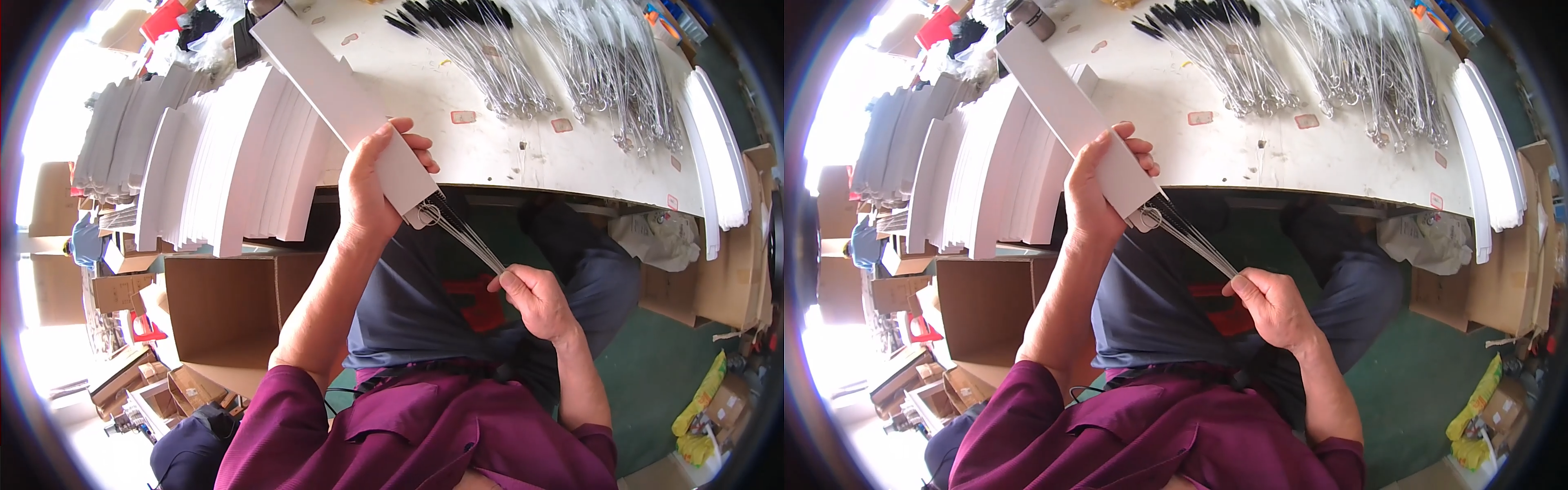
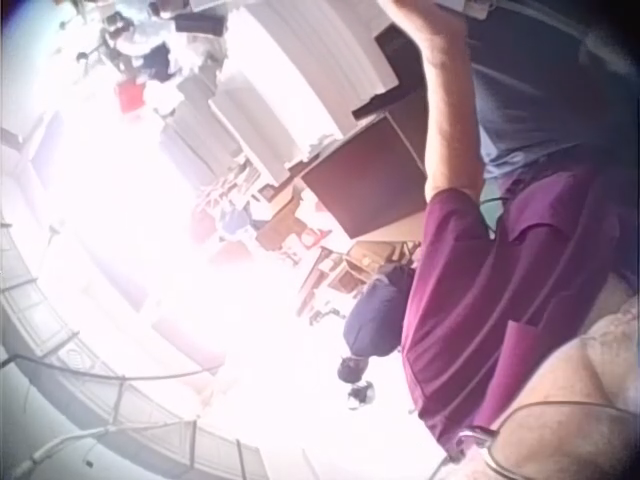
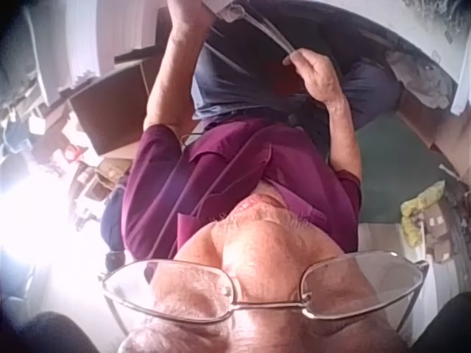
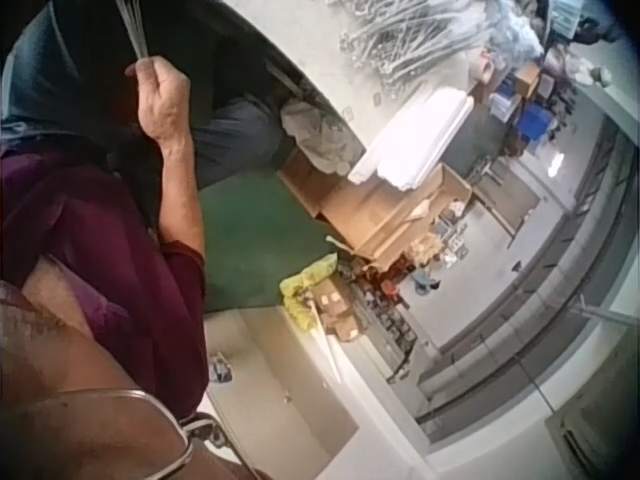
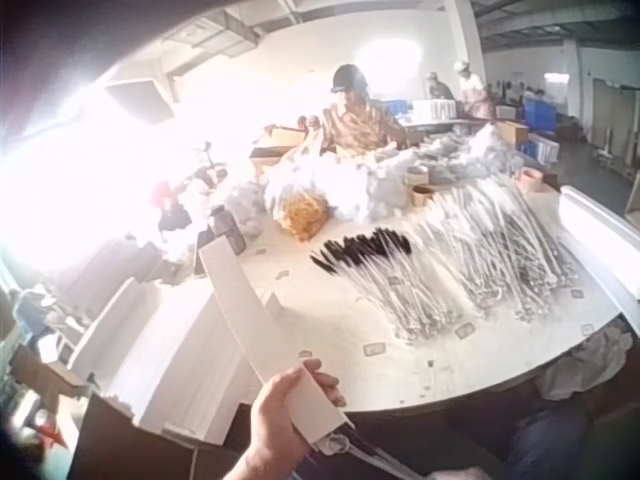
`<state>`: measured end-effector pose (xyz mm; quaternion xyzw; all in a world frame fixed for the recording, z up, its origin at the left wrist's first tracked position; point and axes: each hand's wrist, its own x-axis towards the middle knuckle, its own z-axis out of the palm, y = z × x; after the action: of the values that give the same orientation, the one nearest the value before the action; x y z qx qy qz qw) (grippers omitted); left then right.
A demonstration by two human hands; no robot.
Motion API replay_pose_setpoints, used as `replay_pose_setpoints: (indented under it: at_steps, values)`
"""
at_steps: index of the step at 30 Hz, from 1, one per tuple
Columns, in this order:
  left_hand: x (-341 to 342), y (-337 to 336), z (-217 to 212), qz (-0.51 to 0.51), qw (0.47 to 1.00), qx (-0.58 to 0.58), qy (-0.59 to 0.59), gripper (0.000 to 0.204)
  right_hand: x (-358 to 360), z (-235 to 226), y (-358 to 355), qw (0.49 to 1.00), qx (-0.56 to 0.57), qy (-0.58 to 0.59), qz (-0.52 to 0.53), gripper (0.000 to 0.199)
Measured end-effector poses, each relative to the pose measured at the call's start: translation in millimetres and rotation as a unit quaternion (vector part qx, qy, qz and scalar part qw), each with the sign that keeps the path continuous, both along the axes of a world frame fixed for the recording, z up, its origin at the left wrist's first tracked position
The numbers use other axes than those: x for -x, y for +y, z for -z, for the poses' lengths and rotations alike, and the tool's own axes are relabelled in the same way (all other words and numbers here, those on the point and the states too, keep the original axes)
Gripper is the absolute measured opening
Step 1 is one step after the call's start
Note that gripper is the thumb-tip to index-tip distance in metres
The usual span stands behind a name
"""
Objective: Packing bundles of wire brushes into white cardboard boxes.
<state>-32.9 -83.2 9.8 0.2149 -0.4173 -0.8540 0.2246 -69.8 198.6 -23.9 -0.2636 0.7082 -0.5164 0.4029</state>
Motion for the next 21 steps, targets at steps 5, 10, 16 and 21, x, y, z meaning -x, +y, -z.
replay_pose_setpoints:
  at_steps: [5,10,16,21]
  values:
    - [-1,-5,-1,-0.016,1.0,-0.023,-0.001,0.042,8,-3,-2,1.0,-0.019,0.02,-0.006,0.035]
    - [1,2,1,0.004,1.0,-0.001,0.001,0.043,9,-12,-4,0.997,-0.032,0.066,-0.006,0.033]
    - [-1,40,17,0.025,0.999,-0.031,-0.021,0.045,12,-5,-19,0.997,-0.016,0.077,0.0,0.029]
    - [-8,66,32,0.046,0.999,-0.003,-0.008,0.044,21,-4,-39,0.996,0.064,-0.031,0.044,0.042]
